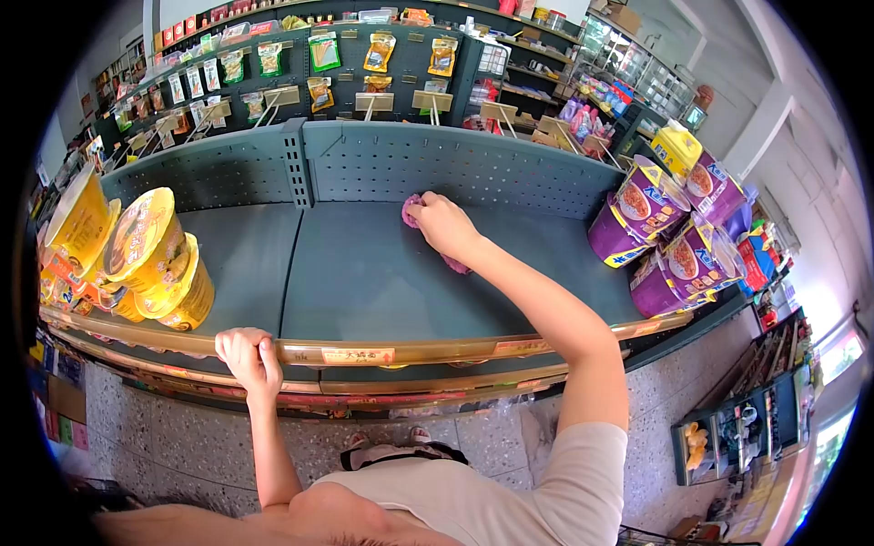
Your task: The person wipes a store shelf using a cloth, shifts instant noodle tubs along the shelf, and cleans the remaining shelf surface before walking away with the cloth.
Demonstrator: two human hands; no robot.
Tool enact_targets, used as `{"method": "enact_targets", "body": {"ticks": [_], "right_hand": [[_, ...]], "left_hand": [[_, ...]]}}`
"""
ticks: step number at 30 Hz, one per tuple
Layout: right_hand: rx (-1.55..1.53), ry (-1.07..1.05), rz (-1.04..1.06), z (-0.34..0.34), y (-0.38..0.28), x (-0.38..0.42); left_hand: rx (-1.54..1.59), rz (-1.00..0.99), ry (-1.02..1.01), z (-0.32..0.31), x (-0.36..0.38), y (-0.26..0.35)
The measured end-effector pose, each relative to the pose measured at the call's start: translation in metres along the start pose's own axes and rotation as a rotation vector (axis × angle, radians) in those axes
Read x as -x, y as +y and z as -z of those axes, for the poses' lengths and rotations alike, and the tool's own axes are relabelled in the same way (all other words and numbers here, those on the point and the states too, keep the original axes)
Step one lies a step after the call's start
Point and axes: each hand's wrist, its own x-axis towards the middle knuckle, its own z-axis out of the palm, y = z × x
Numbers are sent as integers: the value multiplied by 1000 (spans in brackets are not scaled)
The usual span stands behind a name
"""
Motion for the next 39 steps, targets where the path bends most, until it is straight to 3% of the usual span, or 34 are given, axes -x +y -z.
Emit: {"method": "enact_targets", "body": {"ticks": [6,13,23,26,32,39], "right_hand": [[140,52,74,-10,-3,-17],[287,-241,-131,3,-17,-24],[350,-432,-429,34,24,19],[327,-370,-480,33,46,38],[315,-269,-401,25,47,42],[86,-152,-106,41,8,53]], "left_hand": [[3,-5,1,2,-2,1],[24,-5,-19,6,1,0],[66,25,-28,10,-1,3],[66,20,-25,10,-3,5],[84,26,-19,10,-2,5],[79,34,-16,9,-2,4]]}}
